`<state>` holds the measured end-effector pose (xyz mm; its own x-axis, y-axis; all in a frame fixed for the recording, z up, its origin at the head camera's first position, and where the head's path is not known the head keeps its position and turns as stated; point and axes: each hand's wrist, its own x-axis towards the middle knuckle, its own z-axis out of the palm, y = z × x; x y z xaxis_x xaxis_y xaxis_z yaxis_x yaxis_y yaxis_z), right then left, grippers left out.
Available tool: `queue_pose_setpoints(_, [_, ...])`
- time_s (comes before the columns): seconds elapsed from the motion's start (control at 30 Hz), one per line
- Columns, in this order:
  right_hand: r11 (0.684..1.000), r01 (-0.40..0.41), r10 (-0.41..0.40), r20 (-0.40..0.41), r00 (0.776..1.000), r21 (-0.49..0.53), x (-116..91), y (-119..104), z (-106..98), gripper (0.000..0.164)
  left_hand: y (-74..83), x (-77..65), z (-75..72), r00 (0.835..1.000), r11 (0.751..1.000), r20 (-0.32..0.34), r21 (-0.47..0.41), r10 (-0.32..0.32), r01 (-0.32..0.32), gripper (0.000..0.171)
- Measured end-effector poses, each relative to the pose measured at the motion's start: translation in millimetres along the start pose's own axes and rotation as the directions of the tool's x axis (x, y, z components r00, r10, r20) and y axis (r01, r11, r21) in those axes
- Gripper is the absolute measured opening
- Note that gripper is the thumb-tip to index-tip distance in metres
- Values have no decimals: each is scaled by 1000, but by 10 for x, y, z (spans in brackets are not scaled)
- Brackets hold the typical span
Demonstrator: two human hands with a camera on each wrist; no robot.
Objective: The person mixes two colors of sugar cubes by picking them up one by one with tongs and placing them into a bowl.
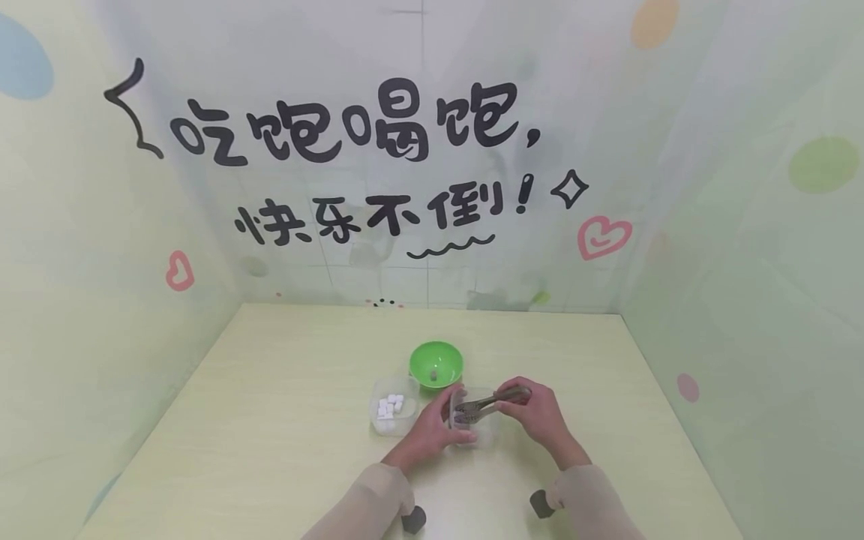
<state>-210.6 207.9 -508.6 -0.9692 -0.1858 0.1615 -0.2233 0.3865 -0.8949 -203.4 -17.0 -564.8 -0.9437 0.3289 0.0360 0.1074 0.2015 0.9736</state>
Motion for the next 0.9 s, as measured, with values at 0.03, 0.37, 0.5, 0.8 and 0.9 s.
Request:
queue_pose_setpoints(0.03, [1000, 4, -4, 0, 1000, 2, -4, -1, 4, 21, 2, 3, -1, 1000, 1000, 0, 1, -5, 5, 99])
queue_pose_setpoints(0.37, [1000, -6, 6, -21, 1000, 2, -10, 16, 9, 19, 14, 3, 6, 1000, 1000, -5, -3, -7, 7, 98])
queue_pose_setpoints(0.5, [1000, -19, 19, -32, 999, 12, -32, 5, -17, 20, 15, 3, 9, 1000, 1000, -9, -2, -1, 1, 98])
queue_pose_setpoints(0.8, [999, -29, 32, -74, 997, 35, -66, -1, -106, 20, 17, -12, 1, 1000, 1000, 3, -8, -18, 18, 100])
queue_pose_setpoints(0.9, [997, -37, 42, -83, 996, 60, -68, 6, -136, 21, 22, -11, 2, 1000, 1000, 8, -20, -11, 12, 99])
